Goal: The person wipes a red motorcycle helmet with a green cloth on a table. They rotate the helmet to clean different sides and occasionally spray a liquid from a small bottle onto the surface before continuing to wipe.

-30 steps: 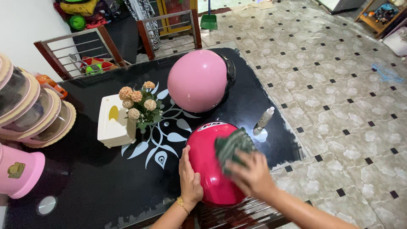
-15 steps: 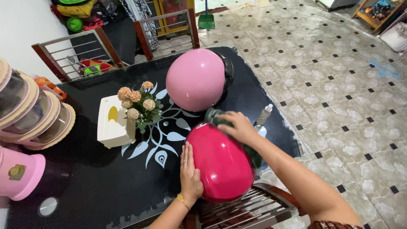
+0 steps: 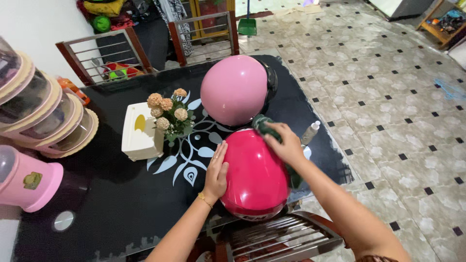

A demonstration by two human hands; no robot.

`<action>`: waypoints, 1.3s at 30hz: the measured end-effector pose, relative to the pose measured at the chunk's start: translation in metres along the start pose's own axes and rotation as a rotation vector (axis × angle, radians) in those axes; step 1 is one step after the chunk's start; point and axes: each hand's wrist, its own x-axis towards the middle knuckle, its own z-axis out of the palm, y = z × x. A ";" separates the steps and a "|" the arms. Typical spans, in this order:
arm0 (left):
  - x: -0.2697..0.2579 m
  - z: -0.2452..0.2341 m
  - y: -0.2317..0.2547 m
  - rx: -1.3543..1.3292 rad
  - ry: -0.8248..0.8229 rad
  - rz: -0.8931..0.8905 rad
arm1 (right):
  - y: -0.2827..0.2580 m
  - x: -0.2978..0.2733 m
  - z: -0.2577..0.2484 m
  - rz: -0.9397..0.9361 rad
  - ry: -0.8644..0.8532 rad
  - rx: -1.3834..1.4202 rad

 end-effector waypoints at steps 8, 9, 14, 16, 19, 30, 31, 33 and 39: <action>-0.013 0.008 -0.017 -0.268 0.091 -0.003 | -0.102 -0.104 0.011 -0.776 -0.197 -0.307; -0.013 0.008 -0.019 -0.315 0.088 -0.036 | -0.103 -0.101 0.012 -0.784 -0.208 -0.338; -0.012 0.012 -0.020 -0.274 0.143 0.017 | -0.070 -0.041 0.018 -0.465 -0.261 -0.310; -0.011 0.012 -0.017 -0.206 0.143 0.006 | -0.049 -0.005 0.021 -0.324 -0.250 -0.300; -0.012 0.009 -0.012 -0.156 0.144 -0.025 | -0.019 0.044 0.025 -0.003 -0.341 -0.281; -0.023 0.025 -0.040 -0.462 0.425 -0.099 | -0.101 -0.061 0.031 -0.617 -0.239 -0.454; -0.024 0.027 -0.046 -0.571 0.429 -0.088 | -0.113 -0.074 0.031 -0.744 -0.284 -0.443; -0.026 0.030 -0.056 -0.788 0.433 -0.066 | -0.127 -0.081 0.032 -0.825 -0.264 -0.503; -0.035 0.038 -0.056 -1.057 0.373 -0.215 | -0.110 -0.021 0.066 -0.527 -0.442 -0.489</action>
